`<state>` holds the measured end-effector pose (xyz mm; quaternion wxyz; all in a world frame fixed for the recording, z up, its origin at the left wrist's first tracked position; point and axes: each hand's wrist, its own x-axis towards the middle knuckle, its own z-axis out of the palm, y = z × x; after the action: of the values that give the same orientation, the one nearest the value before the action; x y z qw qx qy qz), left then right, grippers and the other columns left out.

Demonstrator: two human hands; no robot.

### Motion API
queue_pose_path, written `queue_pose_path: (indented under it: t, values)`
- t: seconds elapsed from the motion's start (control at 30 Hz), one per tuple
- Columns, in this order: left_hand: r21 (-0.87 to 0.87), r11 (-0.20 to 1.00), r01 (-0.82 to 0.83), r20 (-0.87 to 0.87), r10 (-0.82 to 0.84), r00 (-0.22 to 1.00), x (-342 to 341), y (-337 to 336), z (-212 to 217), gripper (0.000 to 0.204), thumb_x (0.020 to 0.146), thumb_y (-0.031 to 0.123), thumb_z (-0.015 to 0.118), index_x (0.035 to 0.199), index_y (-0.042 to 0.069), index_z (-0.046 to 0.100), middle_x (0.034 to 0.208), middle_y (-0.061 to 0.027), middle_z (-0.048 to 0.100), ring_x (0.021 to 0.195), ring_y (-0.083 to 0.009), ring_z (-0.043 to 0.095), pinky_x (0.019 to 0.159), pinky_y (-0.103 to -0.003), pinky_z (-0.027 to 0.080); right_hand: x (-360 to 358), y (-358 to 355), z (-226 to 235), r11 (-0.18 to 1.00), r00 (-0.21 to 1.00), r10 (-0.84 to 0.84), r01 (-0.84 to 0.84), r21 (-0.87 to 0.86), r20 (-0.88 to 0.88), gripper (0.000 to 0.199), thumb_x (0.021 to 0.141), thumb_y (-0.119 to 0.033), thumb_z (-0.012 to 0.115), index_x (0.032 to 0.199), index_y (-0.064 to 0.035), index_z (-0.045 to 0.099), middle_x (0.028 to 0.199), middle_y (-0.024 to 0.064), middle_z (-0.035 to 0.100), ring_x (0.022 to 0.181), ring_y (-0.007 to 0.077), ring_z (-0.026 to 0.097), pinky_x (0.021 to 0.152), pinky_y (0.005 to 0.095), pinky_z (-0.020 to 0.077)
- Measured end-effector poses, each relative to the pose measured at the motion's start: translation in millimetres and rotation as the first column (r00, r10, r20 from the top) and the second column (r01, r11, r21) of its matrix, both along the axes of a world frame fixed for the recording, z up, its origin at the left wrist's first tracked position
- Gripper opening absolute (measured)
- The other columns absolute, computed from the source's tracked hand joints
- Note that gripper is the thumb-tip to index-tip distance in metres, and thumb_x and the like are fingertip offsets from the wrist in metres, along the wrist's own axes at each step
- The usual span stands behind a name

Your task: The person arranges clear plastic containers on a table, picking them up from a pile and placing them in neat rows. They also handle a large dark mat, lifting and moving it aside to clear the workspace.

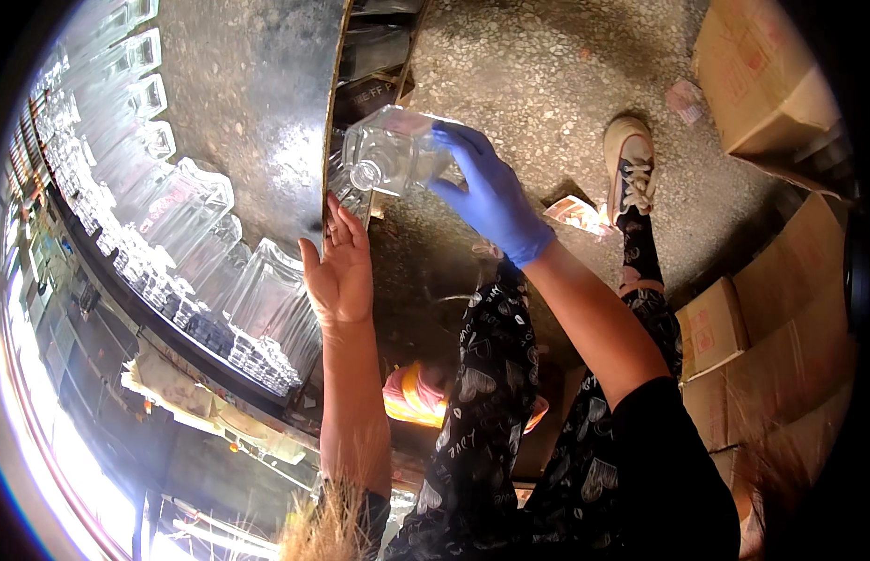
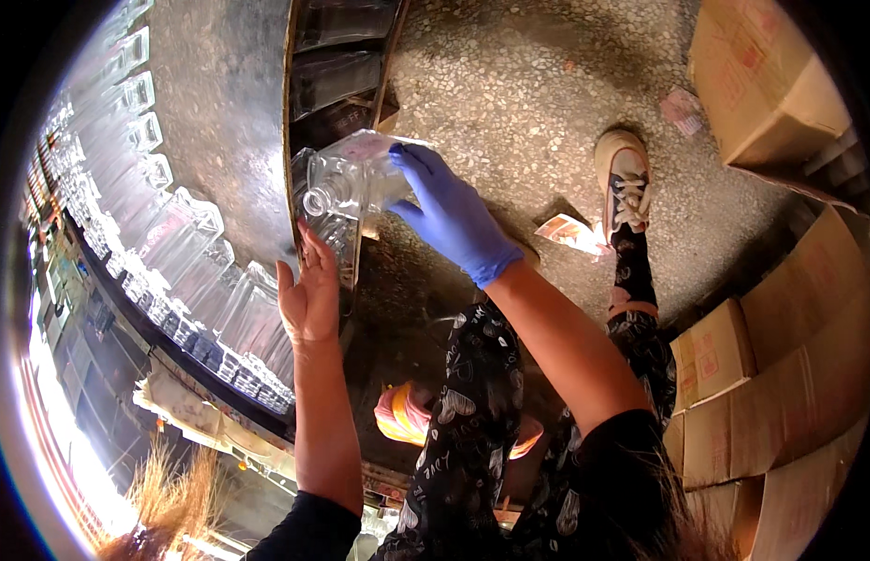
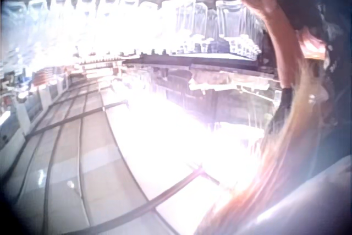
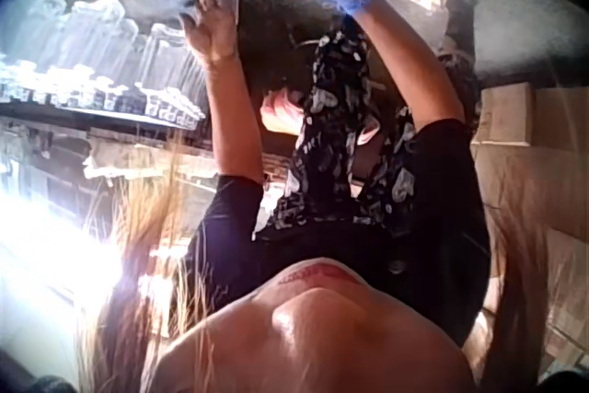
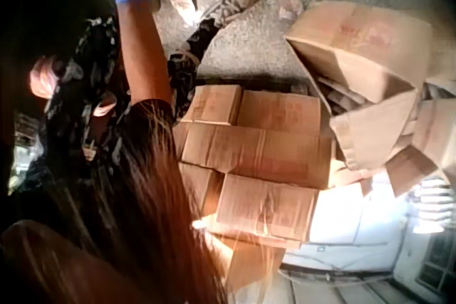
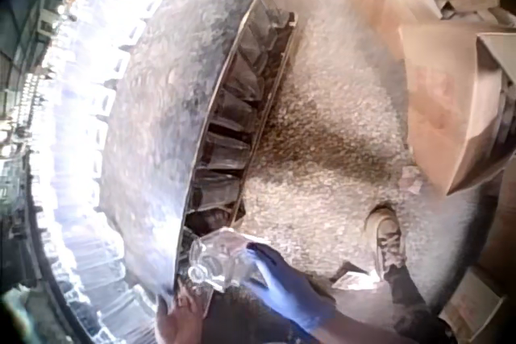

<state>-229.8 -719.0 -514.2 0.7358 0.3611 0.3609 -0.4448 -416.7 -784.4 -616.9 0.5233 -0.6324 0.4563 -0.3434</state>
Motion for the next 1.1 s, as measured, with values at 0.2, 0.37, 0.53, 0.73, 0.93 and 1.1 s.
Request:
queue_pose_path:
  t: [0.2,0.37,0.53,0.73,0.93,1.1]
  values:
    - [0.022,0.988,-0.154,-0.151,0.155,0.976,11,-7,8,0.044,0.102,0.027,0.034,0.128,-0.007,0.042,0.131,-0.0219,0.048,0.122,-0.0349,0.046,0.104,-0.05,0.04,40,-3,-27,0.999,0.999,-0.036,0.036,0.002,0.011,0.057,0.077,-0.016,0.072,0.126,-0.0032,0.045,0.124,0.0152,0.049,0.104,0.0345,0.058,0.082,0.0377,0.0532]
    - [0.068,0.975,-0.21,-0.215,0.219,0.952,10,-14,11,0.041,0.102,0.024,0.034,0.127,-0.007,0.042,0.127,-0.0216,0.05,0.117,-0.0347,0.049,0.102,-0.05,0.041,58,-4,-36,0.996,0.996,-0.085,0.085,-0.037,-0.012,0.055,0.078,-0.017,0.071,0.125,-0.0033,0.045,0.124,0.0156,0.05,0.1,0.0341,0.06,0.078,0.0378,0.0547]
    - [0.063,0.973,-0.221,-0.256,0.229,0.939,7,-19,18,0.039,0.101,0.022,0.036,0.127,-0.007,0.042,0.126,-0.0204,0.05,0.118,-0.0335,0.048,0.103,-0.048,0.04,67,-7,-45,0.996,0.995,-0.087,0.086,-0.021,-0.048,0.053,0.079,-0.015,0.07,0.124,-0.0025,0.046,0.123,0.0162,0.051,0.099,0.0336,0.061,0.077,0.0374,0.0552]
    - [0.085,0.977,-0.197,-0.212,0.211,0.954,7,-18,19,0.037,0.101,0.021,0.036,0.125,-0.006,0.043,0.127,-0.0194,0.05,0.119,-0.0315,0.047,0.104,-0.047,0.039,86,-16,-34,0.995,0.995,-0.092,0.091,-0.042,-0.031,0.053,0.074,-0.008,0.074,0.121,-0.004,0.05,0.124,0.015,0.052,0.107,0.0333,0.058,0.086,0.0354,0.0519]
    - [0.085,0.98,-0.182,-0.182,0.194,0.964,7,-13,14,0.037,0.102,0.024,0.034,0.125,-0.004,0.044,0.126,-0.0179,0.051,0.119,-0.0301,0.047,0.105,-0.047,0.037,96,-21,-30,0.997,0.997,-0.075,0.075,-0.006,-0.004,0.053,0.073,-0.005,0.073,0.122,-0.0032,0.05,0.124,0.0154,0.053,0.107,0.0334,0.058,0.085,0.0353,0.052]
    - [0.075,0.979,-0.19,-0.14,0.199,0.97,3,-14,10,0.038,0.102,0.025,0.034,0.124,-0.004,0.044,0.126,-0.018,0.051,0.119,-0.0306,0.048,0.104,-0.048,0.038,100,-26,-33,0.998,0.996,-0.056,0.055,-0.012,-0.065,0.051,0.075,-0.006,0.072,0.121,-0.004,0.051,0.126,0.0149,0.052,0.108,0.0315,0.058,0.084,0.0344,0.0526]
